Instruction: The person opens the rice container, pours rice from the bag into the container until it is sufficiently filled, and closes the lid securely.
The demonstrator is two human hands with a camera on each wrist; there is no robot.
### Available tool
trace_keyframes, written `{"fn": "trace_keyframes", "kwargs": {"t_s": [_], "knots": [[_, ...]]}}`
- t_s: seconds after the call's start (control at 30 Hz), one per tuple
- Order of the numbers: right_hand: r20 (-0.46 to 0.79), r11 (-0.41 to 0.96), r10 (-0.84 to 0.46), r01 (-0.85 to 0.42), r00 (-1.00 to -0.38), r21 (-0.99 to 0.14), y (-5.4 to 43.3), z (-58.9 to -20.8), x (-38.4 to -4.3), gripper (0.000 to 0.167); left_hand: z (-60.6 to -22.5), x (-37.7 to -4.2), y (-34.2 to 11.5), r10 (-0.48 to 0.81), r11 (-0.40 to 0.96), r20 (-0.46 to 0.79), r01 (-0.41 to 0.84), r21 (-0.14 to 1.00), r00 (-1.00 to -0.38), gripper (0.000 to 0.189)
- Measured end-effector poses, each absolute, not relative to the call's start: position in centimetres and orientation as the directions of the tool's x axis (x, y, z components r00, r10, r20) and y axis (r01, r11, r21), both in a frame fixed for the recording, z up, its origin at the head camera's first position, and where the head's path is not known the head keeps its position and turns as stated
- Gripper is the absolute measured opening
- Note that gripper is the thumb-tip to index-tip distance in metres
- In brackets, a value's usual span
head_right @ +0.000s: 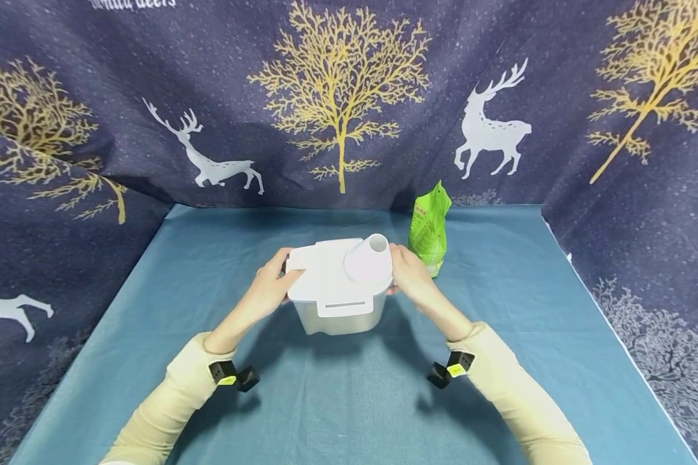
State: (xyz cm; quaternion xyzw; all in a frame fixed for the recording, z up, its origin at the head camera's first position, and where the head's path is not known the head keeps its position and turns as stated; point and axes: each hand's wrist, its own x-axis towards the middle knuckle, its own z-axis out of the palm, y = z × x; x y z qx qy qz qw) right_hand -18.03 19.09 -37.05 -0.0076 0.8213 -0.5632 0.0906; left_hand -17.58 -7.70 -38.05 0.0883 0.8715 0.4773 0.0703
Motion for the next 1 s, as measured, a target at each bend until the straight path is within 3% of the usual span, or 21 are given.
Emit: {"fn": "trace_keyframes", "kwargs": {"t_s": [0.23,0.57,0.8,1.0], "knots": [[-0.177,0.309,-0.170,0.118,-0.969,-0.944,19.07,-37.60,-18.46,0.043,-37.96,-17.68,-7.67,0.241,0.499,-0.090,0.044,0.865,-0.966,0.048],[-0.114,0.250,-0.227,0.055,-0.967,-0.967,19.04,-38.09,-18.19,0.056,-38.04,-17.77,-7.86,0.275,0.451,-0.094,0.042,0.892,-0.957,0.048],[-0.098,0.263,-0.167,0.051,-0.981,-0.964,18.93,-37.63,-18.35,0.039,-37.98,-17.81,-7.95,0.285,0.436,-0.093,0.042,0.899,-0.954,0.049],[-0.126,0.302,-0.137,0.080,-0.982,-0.950,18.94,-37.46,-18.32,0.037,-37.91,-17.78,-7.88,0.280,0.445,-0.094,0.042,0.894,-0.955,0.046]]}}
